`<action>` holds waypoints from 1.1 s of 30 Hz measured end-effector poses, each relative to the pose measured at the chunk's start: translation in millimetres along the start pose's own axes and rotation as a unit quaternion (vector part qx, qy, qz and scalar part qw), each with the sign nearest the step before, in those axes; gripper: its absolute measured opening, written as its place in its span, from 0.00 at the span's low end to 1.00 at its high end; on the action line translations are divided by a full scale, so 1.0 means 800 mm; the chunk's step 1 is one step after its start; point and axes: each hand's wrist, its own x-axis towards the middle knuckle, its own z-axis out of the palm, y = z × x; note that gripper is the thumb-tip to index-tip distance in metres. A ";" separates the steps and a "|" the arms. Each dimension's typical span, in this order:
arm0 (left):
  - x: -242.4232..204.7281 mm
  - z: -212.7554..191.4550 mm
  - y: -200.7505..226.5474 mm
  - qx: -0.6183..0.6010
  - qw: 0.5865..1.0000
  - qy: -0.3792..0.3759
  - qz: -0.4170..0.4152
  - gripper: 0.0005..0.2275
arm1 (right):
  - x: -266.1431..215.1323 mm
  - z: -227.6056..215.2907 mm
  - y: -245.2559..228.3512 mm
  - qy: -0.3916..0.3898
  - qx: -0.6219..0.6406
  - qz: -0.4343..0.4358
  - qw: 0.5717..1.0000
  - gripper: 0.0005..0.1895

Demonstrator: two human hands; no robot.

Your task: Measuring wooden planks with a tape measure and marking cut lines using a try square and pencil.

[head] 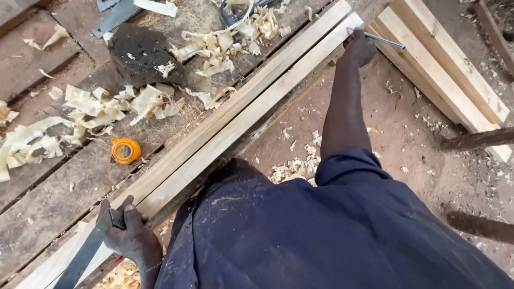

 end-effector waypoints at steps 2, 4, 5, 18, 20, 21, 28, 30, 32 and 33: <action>0.001 -0.003 -0.010 0.008 1.000 -0.006 0.000 0.24 | 0.028 0.004 -0.003 0.009 -0.038 0.001 0.999 0.07; 0.004 -0.001 -0.015 0.011 1.000 -0.004 0.004 0.23 | 0.042 0.016 -0.006 0.010 -0.069 0.004 0.998 0.07; 0.003 -0.001 -0.013 0.010 1.000 -0.003 0.002 0.23 | 0.043 0.016 -0.009 0.005 -0.054 0.019 0.998 0.04; 0.014 -0.074 0.013 -0.033 0.997 -0.064 0.017 0.24 | -0.095 -0.033 -0.002 -0.009 -0.066 0.028 0.997 0.02; 0.031 -0.113 0.008 -0.037 0.997 -0.060 0.034 0.24 | -0.109 -0.043 0.026 -0.021 -0.086 0.019 0.996 0.06; 0.037 -0.135 0.004 -0.041 0.996 -0.055 0.048 0.23 | -0.116 -0.053 0.041 -0.033 -0.108 0.009 0.994 0.09; 0.110 -0.270 -0.078 -0.074 0.991 -0.026 0.105 0.23 | -0.290 -0.120 0.076 -0.105 -0.149 -0.060 0.981 0.18; 0.125 -0.293 -0.089 -0.041 0.992 -0.028 0.114 0.23 | -0.373 -0.151 0.064 -0.071 -0.033 0.033 0.996 0.07; 0.129 -0.302 -0.095 -0.061 0.992 -0.049 0.102 0.23 | -0.419 -0.169 0.063 -0.070 -0.037 0.043 0.996 0.06; 0.132 -0.304 -0.097 -0.083 0.990 -0.069 0.092 0.23 | -0.441 -0.177 0.062 -0.070 -0.038 0.052 0.995 0.06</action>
